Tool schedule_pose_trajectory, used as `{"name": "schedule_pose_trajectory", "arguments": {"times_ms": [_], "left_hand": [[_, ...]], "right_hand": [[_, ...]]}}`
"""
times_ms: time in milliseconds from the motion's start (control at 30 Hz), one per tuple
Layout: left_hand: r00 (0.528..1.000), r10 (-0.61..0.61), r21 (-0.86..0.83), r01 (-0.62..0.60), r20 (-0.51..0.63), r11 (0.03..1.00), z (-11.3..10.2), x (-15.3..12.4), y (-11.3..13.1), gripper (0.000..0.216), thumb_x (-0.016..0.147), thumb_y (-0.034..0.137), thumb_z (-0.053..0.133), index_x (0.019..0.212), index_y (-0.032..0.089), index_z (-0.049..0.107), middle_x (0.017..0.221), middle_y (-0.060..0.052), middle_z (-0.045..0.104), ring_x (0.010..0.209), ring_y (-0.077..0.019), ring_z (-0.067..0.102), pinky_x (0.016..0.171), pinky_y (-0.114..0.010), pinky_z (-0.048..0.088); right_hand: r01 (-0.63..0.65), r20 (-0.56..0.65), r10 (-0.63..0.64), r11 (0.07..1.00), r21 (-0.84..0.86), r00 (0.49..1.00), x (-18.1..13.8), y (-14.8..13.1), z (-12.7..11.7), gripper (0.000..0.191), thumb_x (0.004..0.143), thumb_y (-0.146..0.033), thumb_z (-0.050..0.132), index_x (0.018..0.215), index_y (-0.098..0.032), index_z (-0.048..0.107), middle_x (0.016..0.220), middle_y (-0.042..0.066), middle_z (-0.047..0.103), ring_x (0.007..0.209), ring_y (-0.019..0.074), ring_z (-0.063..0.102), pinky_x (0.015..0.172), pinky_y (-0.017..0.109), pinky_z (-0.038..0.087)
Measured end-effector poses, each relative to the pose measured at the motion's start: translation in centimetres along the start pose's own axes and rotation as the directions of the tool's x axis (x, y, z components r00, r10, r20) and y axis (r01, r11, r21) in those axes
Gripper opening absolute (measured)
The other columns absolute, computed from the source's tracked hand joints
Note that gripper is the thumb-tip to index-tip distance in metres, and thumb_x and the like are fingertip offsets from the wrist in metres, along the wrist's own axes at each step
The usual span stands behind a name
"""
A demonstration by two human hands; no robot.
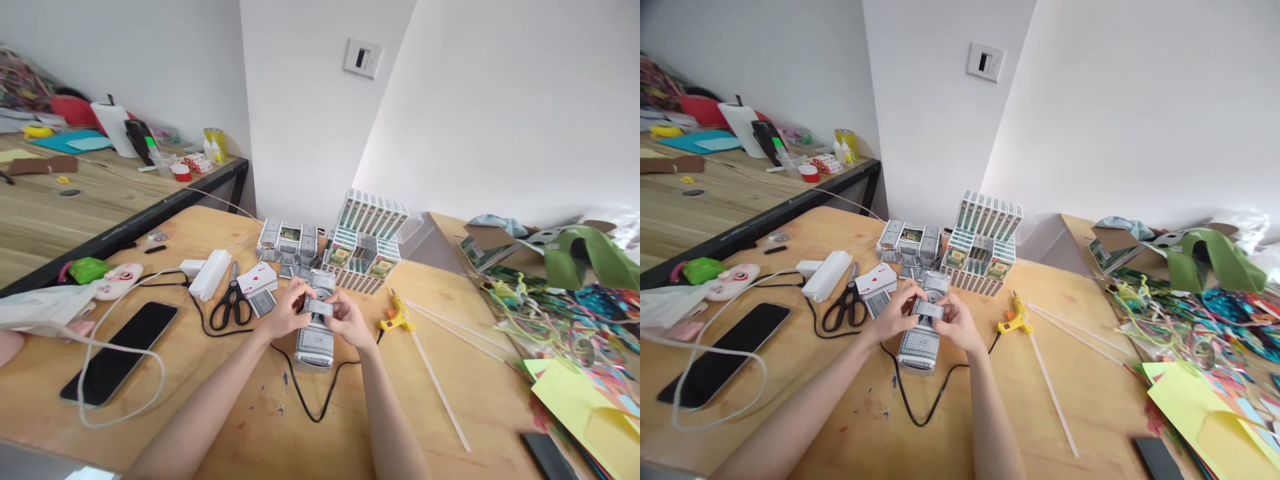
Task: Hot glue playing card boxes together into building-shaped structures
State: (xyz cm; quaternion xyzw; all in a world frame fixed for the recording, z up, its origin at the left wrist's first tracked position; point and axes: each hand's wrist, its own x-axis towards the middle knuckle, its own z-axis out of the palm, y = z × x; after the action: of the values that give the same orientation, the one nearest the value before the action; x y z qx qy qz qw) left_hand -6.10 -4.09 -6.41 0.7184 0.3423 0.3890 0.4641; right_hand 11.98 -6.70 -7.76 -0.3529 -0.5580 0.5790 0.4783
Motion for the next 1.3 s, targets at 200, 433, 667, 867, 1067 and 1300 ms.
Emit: {"name": "schedule_pose_trajectory", "arguments": {"times_ms": [200, 433, 667, 867, 1067, 1300], "left_hand": [[0.997, -0.018, -0.018, 0.017, -0.079, 1.0, 0.7, 0.7, -0.1, 0.022, 0.053, 0.013, 0.052, 0.074, 0.019, 0.05, 0.082, 0.001, 0.036, 0.075, -0.0155, 0.04, 0.065, -0.027, 0.034], [0.996, 0.023, 0.016, -0.022, -0.091, 1.0, 0.7, 0.9, -0.1, 0.018, 0.055, 0.012, 0.051, 0.071, 0.018, 0.048, 0.081, 0.001, 0.034, 0.074, -0.0149, 0.039, 0.066, -0.027, 0.033], [0.994, 0.05, 0.037, -0.046, -0.097, 0.998, 0.6, 1.0, 0.0, 0.018, 0.056, 0.011, 0.051, 0.072, 0.018, 0.048, 0.082, 0.001, 0.034, 0.078, -0.0158, 0.039, 0.07, -0.029, 0.033], [0.996, 0.021, 0.033, -0.018, -0.087, 0.999, 0.6, 1.0, 0.1, 0.017, 0.057, 0.011, 0.052, 0.072, 0.018, 0.047, 0.083, 0.001, 0.035, 0.079, -0.016, 0.039, 0.071, -0.029, 0.034], [0.996, 0.023, 0.042, -0.019, -0.082, 0.999, 0.5, 1.0, -0.1, 0.018, 0.057, 0.011, 0.053, 0.073, 0.018, 0.048, 0.083, 0.001, 0.036, 0.079, -0.0157, 0.039, 0.071, -0.028, 0.035], [0.999, -0.031, -0.028, 0.03, -0.027, 0.999, 0.3, -0.1, -0.5, 0.028, 0.064, 0.019, 0.054, 0.092, 0.02, 0.054, 0.09, -0.001, 0.037, 0.081, -0.0165, 0.042, 0.071, -0.028, 0.037]], "right_hand": [[0.026, -0.031, -0.026, 1.0, 0.006, 0.999, 0.0, 0.1, 0.1, 0.035, 0.065, -0.038, 0.075, 0.076, -0.022, 0.045, 0.065, -0.005, 0.052, 0.054, 0.0085, 0.044, 0.051, 0.021, 0.034], [0.008, -0.011, -0.007, 1.0, 0.016, 1.0, 0.1, 0.1, 0.1, 0.036, 0.066, -0.04, 0.075, 0.078, -0.022, 0.045, 0.061, -0.006, 0.051, 0.052, 0.0083, 0.043, 0.05, 0.021, 0.034], [-0.04, 0.044, 0.038, 0.999, 0.028, 0.998, -0.1, 0.1, -0.3, 0.041, 0.068, -0.041, 0.074, 0.088, -0.023, 0.044, 0.064, -0.007, 0.051, 0.05, 0.0071, 0.044, 0.049, 0.02, 0.034], [-0.039, 0.046, 0.038, 0.999, 0.027, 0.998, 0.1, 0.6, -0.4, 0.041, 0.067, -0.042, 0.074, 0.084, -0.023, 0.042, 0.061, -0.007, 0.053, 0.047, 0.008, 0.047, 0.047, 0.021, 0.037], [-0.032, 0.037, 0.032, 0.999, 0.017, 0.999, 0.2, 0.7, -0.4, 0.039, 0.068, -0.041, 0.074, 0.084, -0.023, 0.044, 0.06, -0.007, 0.053, 0.047, 0.0078, 0.046, 0.046, 0.02, 0.036], [-0.059, 0.102, 0.057, 0.998, 0.013, 0.993, -0.3, -0.8, -1.6, 0.037, 0.074, -0.04, 0.07, 0.101, -0.022, 0.051, 0.068, -0.003, 0.057, 0.058, 0.0102, 0.052, 0.055, 0.023, 0.04]]}}
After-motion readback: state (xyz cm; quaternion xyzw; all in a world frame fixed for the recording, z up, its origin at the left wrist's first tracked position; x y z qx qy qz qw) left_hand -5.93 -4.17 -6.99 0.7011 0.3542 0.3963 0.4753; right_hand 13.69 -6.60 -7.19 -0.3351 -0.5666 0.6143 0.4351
